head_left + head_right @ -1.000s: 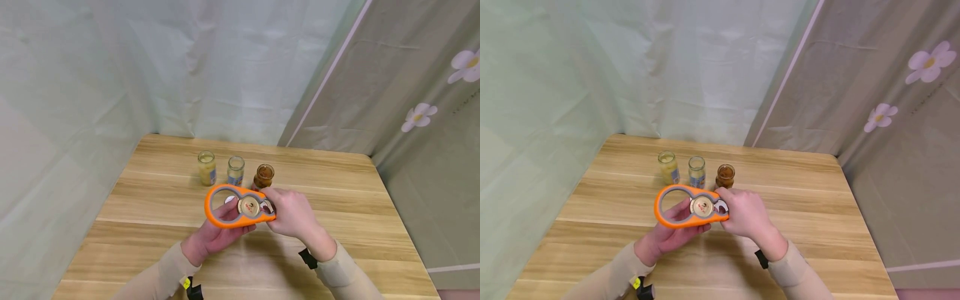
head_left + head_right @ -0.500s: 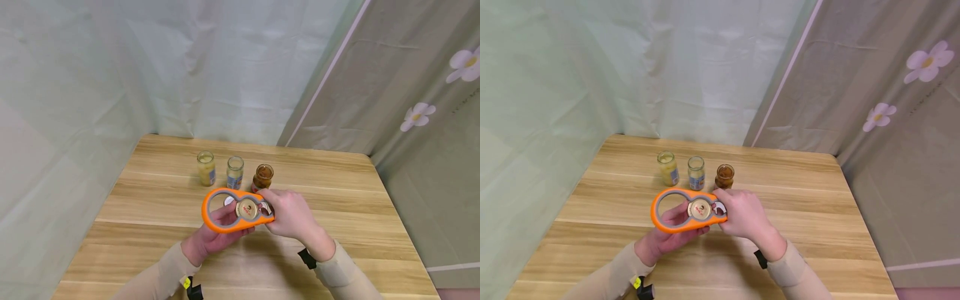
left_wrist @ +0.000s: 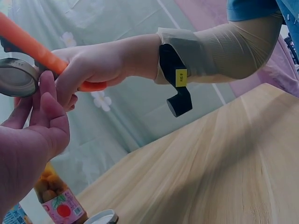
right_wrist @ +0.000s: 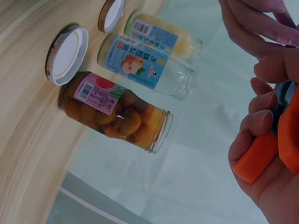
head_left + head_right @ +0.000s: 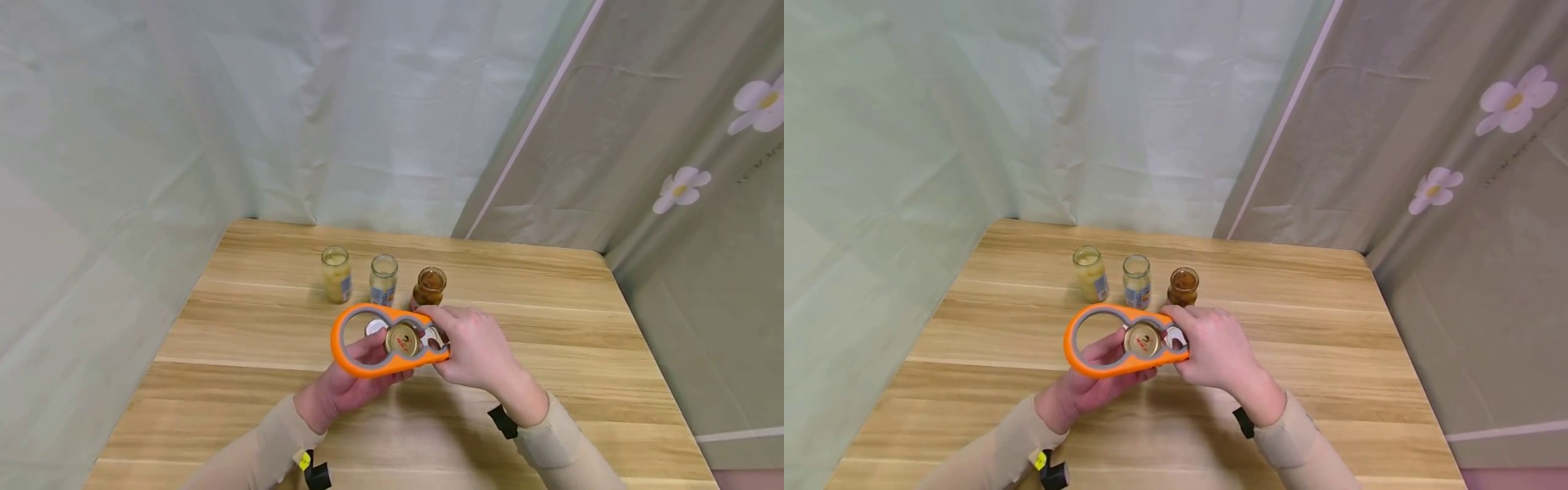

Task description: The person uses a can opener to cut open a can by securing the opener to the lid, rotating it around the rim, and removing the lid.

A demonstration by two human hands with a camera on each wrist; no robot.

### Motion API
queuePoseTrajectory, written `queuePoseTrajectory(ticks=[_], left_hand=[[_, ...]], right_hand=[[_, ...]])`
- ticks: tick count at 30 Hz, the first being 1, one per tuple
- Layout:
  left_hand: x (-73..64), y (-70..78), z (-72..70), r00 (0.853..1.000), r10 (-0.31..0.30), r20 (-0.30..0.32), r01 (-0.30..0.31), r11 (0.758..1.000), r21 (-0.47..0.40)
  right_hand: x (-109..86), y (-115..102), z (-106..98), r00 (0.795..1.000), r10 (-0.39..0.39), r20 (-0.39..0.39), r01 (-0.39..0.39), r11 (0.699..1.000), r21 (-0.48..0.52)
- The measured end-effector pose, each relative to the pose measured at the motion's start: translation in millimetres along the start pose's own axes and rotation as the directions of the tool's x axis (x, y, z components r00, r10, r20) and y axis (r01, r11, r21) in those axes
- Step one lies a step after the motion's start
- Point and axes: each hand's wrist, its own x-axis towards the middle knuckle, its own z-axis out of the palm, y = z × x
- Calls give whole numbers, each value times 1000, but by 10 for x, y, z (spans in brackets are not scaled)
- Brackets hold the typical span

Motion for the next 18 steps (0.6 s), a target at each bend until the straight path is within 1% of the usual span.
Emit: queuePoseTrajectory(ticks=[1, 3, 4, 7, 10, 13, 16, 18], left_hand=[[0, 0, 0, 1000, 4, -2, -4, 1000, 21], [-7, 4, -5, 1000, 4, -12, -4, 1000, 21], [-16, 4, -8, 1000, 3, -29, -3, 1000, 18], [-55, 14, -24, 996, -7, -93, 9, 1000, 23], [-100, 33, -45, 984, -18, -175, 27, 998, 50], [-140, 62, -73, 975, -18, -220, 33, 997, 65], [-180, 98, -106, 975, -3, -224, 17, 998, 63], [-211, 123, -126, 978, 16, -206, -1, 998, 70]], right_hand=[[0, 0, -1, 1000, -1, -2, 1, 1000, 4], [1, -2, -4, 1000, -2, -4, 2, 1000, 8], [2, -3, -6, 1000, -3, -5, 3, 1000, 9], [4, -7, -10, 1000, -3, -8, 3, 1000, 14], [1, -5, -10, 1000, 1, -18, -1, 1000, 17], [-6, 3, -7, 999, 6, -31, -5, 1000, 19], [-13, 13, -3, 999, 11, -42, -11, 1000, 17], [-16, 18, -3, 999, 15, -45, -15, 1000, 17]])
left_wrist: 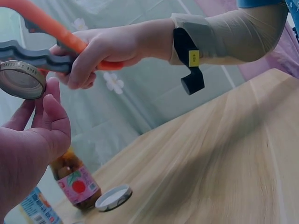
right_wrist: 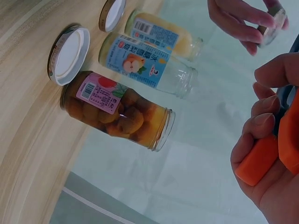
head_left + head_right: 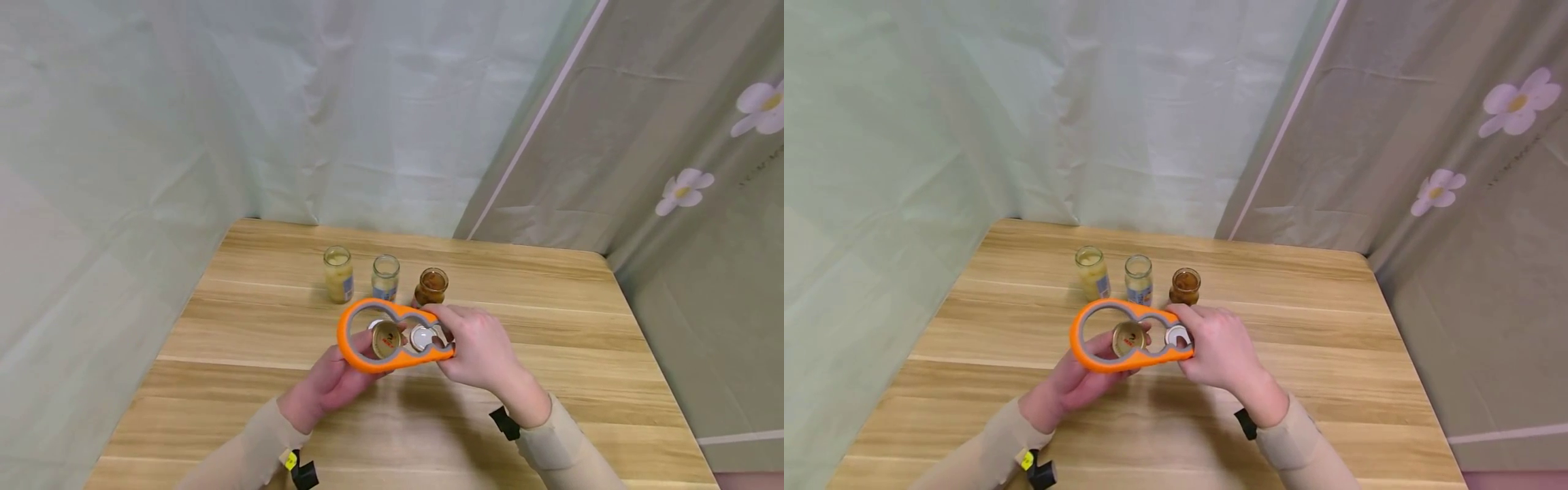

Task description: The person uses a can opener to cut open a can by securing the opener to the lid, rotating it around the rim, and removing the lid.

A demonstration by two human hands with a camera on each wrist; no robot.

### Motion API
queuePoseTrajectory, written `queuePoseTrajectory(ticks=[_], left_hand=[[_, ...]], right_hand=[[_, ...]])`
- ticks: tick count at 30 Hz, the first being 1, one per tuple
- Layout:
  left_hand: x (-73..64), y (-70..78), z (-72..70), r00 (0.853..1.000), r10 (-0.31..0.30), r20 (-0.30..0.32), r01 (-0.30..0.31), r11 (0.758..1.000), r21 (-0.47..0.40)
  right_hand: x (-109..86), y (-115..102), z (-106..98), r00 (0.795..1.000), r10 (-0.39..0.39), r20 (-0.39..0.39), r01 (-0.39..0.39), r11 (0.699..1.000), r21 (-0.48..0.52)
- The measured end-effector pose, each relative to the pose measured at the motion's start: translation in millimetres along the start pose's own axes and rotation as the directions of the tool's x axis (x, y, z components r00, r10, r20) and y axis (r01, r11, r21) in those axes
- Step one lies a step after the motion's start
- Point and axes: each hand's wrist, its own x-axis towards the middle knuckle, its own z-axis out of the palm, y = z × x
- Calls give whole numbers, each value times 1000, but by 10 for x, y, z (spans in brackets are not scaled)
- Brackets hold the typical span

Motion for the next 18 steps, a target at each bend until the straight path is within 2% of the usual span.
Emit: queuePoseTrajectory(ticks=[6, 10, 12, 18], left_hand=[[-74, 68, -79, 998, 53, 45, -53, 999, -10], [-109, 103, -116, 996, 82, 48, -82, 997, -9], [-129, 123, -129, 996, 85, 32, -85, 996, -9], [-214, 202, -175, 996, 47, -70, -48, 999, -13]], right_hand=[[-3, 11, -4, 1000, 10, 1, -10, 1000, -6], [-2, 9, -8, 1000, 14, 5, -14, 1000, -6], [-1, 8, -9, 1000, 14, 7, -14, 1000, -5], [-6, 16, -7, 1000, 21, 16, -21, 1000, -5]])
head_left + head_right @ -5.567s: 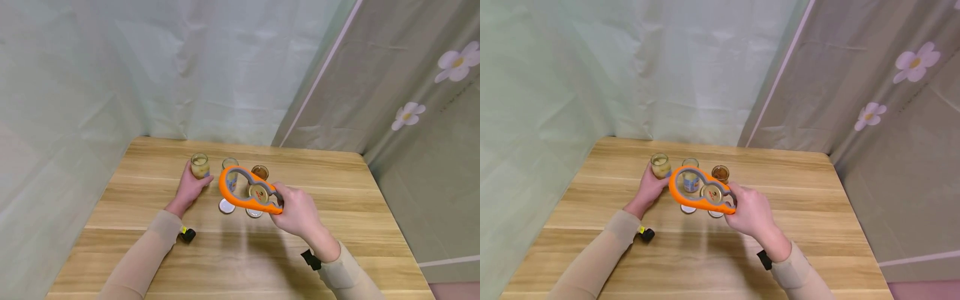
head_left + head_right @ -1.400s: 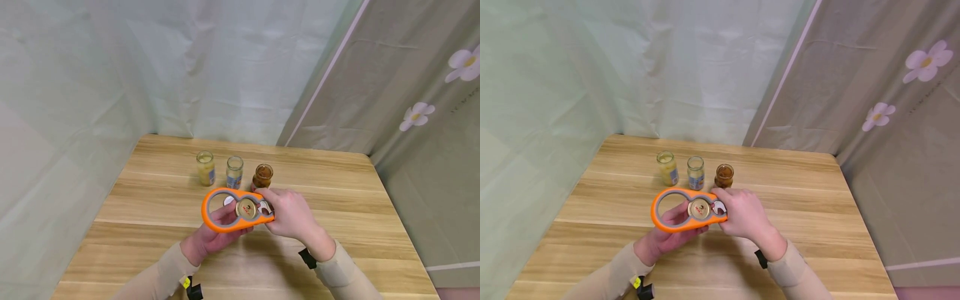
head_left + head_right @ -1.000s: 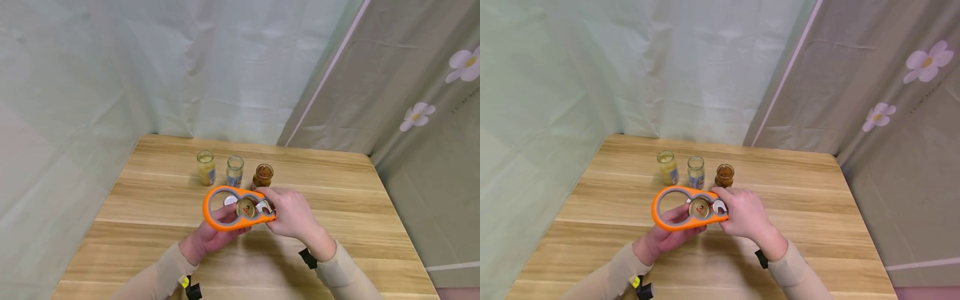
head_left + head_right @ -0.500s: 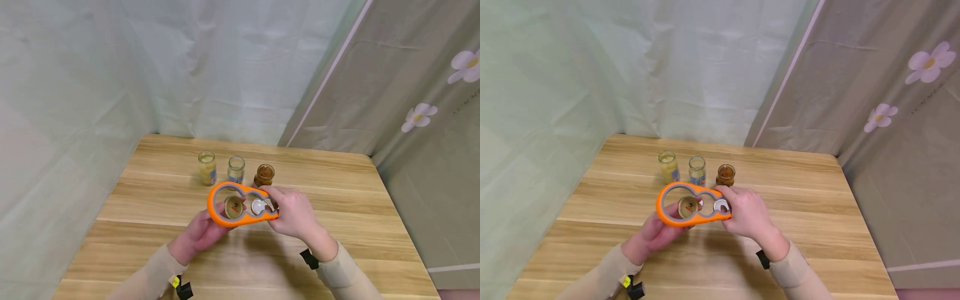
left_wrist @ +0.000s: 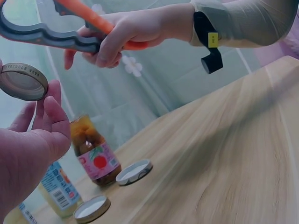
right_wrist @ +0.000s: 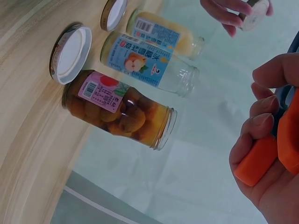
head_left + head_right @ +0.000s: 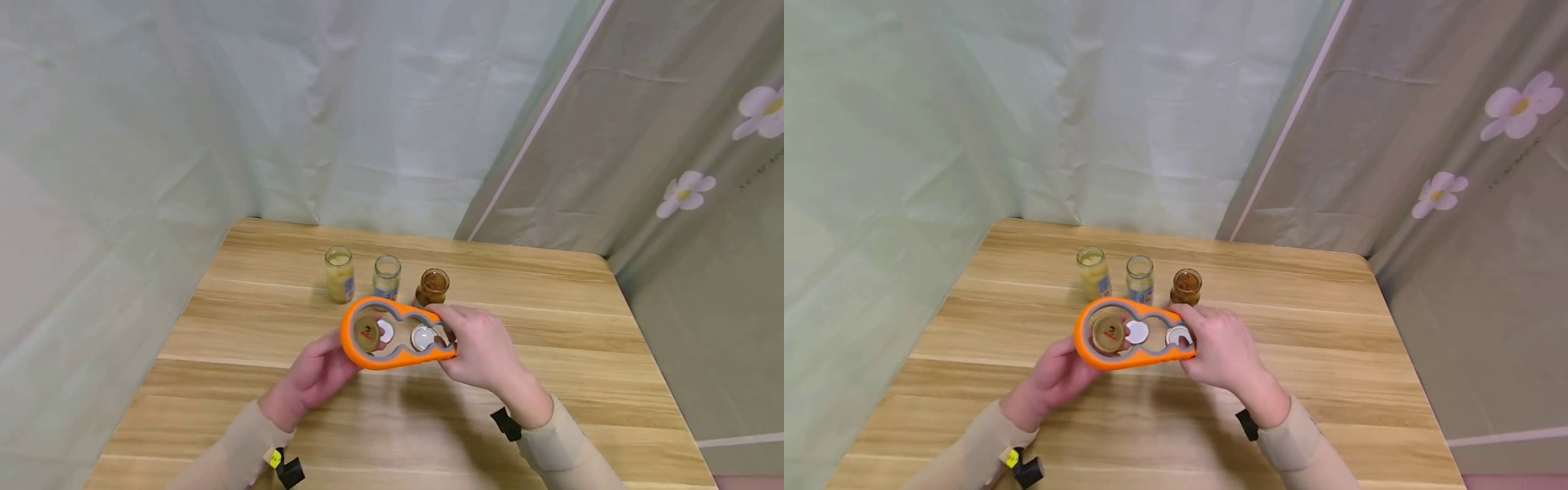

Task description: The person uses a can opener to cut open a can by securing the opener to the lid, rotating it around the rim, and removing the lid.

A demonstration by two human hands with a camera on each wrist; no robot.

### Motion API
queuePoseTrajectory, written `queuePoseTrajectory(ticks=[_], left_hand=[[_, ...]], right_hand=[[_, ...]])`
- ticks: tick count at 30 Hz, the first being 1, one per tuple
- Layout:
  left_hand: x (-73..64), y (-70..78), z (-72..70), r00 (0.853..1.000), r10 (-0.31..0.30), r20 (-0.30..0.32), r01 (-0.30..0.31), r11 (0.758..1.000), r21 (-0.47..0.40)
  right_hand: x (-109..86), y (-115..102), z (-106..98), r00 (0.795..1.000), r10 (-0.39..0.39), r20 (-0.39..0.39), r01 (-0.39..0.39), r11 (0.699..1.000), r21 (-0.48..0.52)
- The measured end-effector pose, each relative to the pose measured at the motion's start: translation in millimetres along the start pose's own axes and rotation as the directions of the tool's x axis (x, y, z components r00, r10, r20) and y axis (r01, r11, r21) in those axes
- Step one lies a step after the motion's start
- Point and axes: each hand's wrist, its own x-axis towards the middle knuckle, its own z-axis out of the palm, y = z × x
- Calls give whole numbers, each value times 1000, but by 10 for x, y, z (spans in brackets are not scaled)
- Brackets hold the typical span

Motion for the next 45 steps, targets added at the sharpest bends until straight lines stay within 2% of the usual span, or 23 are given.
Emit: queuePoseTrajectory(ticks=[4, 8, 11, 17, 21, 23, 27, 30, 32, 35, 37, 38, 39, 41, 45], left_hand=[[-25, 45, -48, 1000, 15, 6, -15, 999, 35], [-41, 82, -113, 998, 36, 47, -38, 999, 34], [-49, 107, -158, 998, 45, 44, -47, 998, 32], [-65, 145, -254, 999, 47, -15, -46, 997, 58], [-88, 175, -325, 993, 34, -116, -23, 995, 94], [-95, 195, -352, 982, 22, -189, 0, 994, 113], [-66, 238, -366, 949, -8, -314, 58, 987, 148], [-34, 259, -356, 926, -16, -377, 87, 981, 172], [-20, 266, -352, 904, -3, -427, 104, 972, 212], [-6, 276, -366, 866, 49, -498, 142, 930, 339], [5, 285, -376, 838, 89, -539, 193, 875, 444], [11, 289, -378, 829, 107, -549, 219, 841, 495], [17, 291, -385, 824, 123, -553, 244, 804, 543], [27, 293, -391, 823, 149, -548, 279, 734, 619], [57, 288, -398, 821, 211, -531, 304, 625, 719]], right_hand=[[-15, 14, 8, 1000, 10, 2, -10, 1000, 0], [-23, 18, 8, 1000, 12, -5, -12, 1000, 0], [-22, 16, 5, 1000, 9, -8, -9, 1000, 0], [-23, 22, 7, 1000, 12, -12, -12, 1000, -3], [-27, 32, 20, 1000, 7, -19, -7, 1000, 0], [-29, 35, 22, 1000, 7, -20, -7, 1000, 2], [-36, 37, 16, 1000, 26, -11, -26, 1000, 1], [-43, 35, 10, 999, 38, -7, -38, 999, 2], [-46, 35, 8, 999, 40, -6, -40, 999, 6], [-49, 43, 11, 999, 36, -7, -36, 999, 10], [-50, 46, 10, 999, 33, -7, -33, 999, 13], [-52, 50, 12, 999, 33, -7, -32, 999, 15], [-52, 52, 12, 999, 32, -8, -31, 999, 16], [-53, 53, 12, 1000, 29, -11, -29, 999, 18], [-59, 59, 19, 1000, 25, -19, -25, 999, 24]])
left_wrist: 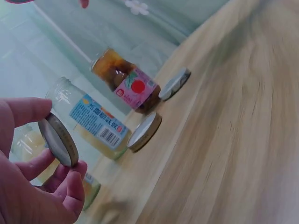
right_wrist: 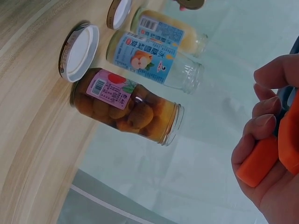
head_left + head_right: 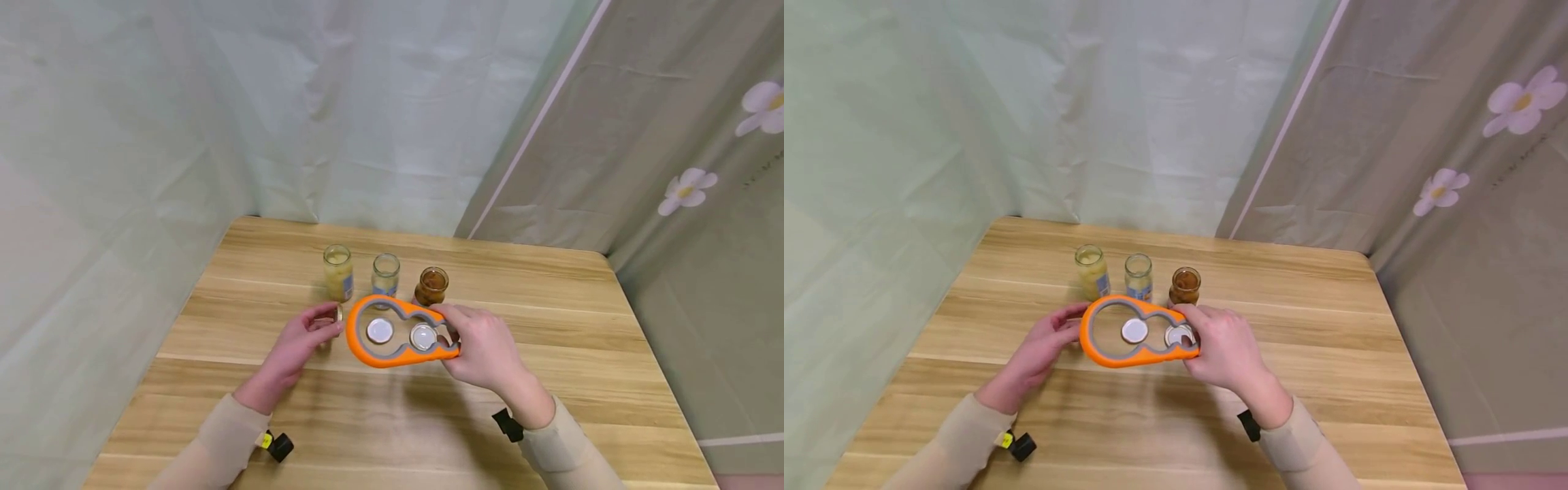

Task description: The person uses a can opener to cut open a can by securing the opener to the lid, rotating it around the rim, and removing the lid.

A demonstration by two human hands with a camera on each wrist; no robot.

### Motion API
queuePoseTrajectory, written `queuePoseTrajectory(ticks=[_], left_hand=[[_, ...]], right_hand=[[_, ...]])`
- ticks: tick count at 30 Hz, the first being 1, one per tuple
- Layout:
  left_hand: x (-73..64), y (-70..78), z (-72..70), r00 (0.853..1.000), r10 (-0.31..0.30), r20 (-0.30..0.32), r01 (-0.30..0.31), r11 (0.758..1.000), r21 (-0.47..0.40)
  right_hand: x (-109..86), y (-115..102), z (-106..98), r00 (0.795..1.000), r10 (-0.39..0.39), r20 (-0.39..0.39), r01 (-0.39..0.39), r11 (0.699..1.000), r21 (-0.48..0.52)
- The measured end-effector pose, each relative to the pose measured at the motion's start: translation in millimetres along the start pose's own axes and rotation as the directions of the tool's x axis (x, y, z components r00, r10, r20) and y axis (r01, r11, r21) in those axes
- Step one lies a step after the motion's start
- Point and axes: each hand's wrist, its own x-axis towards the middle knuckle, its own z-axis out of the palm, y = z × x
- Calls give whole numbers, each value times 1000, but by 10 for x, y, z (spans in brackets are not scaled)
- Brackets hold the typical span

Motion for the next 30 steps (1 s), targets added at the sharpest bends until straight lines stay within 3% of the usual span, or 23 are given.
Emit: queuePoseTrajectory(ticks=[4, 9, 15, 19, 26, 30], left_hand=[[28, -1, 12, 994, 101, -44, -92, 981, 173], [57, -28, 10, 976, 214, -38, -188, 917, 351], [72, -30, 22, 956, 293, -4, -251, 828, 501], [87, -33, 25, 958, 286, 10, -239, 780, 579], [127, -27, 21, 972, 235, 4, -177, 724, 666], [154, -38, 21, 973, 233, -3, -161, 684, 711]], right_hand=[[-4, -2, -9, 1000, 3, -5, -3, 1000, 1], [-6, -5, -29, 1000, 6, -4, -6, 1000, -5], [-19, 12, -27, 1000, 7, -7, -7, 1000, -13], [-22, 9, -29, 1000, 4, -9, -4, 1000, -16], [-22, 9, -32, 1000, 1, -17, -2, 1000, -15], [-13, -1, -34, 1000, 2, -13, -2, 1000, -11]])
